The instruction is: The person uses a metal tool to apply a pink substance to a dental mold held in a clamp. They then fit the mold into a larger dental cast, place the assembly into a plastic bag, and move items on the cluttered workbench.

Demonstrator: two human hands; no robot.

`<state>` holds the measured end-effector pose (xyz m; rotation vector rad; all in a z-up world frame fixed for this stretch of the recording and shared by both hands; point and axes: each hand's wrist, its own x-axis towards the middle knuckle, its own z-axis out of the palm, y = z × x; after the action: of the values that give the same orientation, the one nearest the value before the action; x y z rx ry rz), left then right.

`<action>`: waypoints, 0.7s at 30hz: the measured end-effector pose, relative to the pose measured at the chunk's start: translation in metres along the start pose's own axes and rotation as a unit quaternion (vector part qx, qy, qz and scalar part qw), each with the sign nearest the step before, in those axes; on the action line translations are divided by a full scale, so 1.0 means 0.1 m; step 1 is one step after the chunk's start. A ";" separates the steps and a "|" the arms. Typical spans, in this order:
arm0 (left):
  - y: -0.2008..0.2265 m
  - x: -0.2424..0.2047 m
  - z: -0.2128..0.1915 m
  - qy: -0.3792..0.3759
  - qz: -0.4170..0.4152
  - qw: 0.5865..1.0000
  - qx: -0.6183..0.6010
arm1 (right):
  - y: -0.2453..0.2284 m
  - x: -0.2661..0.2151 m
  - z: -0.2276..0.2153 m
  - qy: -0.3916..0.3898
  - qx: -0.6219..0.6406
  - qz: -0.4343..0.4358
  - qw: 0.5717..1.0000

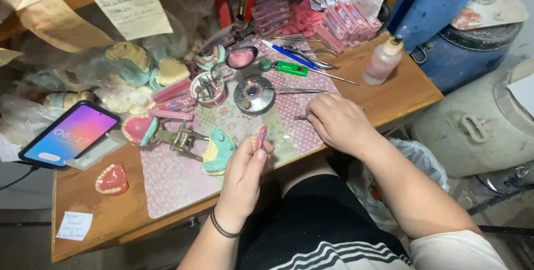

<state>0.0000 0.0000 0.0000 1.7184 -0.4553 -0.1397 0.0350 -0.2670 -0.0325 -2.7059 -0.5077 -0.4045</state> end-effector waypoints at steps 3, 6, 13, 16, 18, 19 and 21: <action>0.13 0.00 -0.14 -0.025 -0.002 0.998 0.060 | 0.04 0.05 0.00 0.012 0.022 -0.046 0.999; 0.15 0.03 -0.23 -0.045 0.017 0.994 0.095 | 0.17 0.01 0.01 0.134 0.005 -0.076 0.988; 0.17 0.13 -0.39 -0.071 0.092 0.991 0.067 | 0.74 -0.22 -0.18 0.436 0.010 0.153 0.887; 0.26 0.19 -0.46 -0.048 0.148 0.979 0.132 | 1.03 -0.20 -0.11 0.297 0.039 0.228 0.927; 0.34 0.22 -0.49 -0.039 0.208 0.968 0.138 | 0.99 -0.22 -0.11 0.292 0.053 0.262 0.918; 0.33 0.23 -0.50 -0.037 0.207 0.968 0.139 | 0.82 -0.20 -0.13 0.292 0.055 0.260 0.919; 0.31 0.26 -0.51 -0.024 0.235 0.961 0.141 | 0.49 -0.15 -0.17 0.332 0.085 0.229 0.911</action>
<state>0.0343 0.0333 0.0450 1.8343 -0.9425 0.2384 0.0372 -0.3206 -0.0360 -2.2163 0.2663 -1.0213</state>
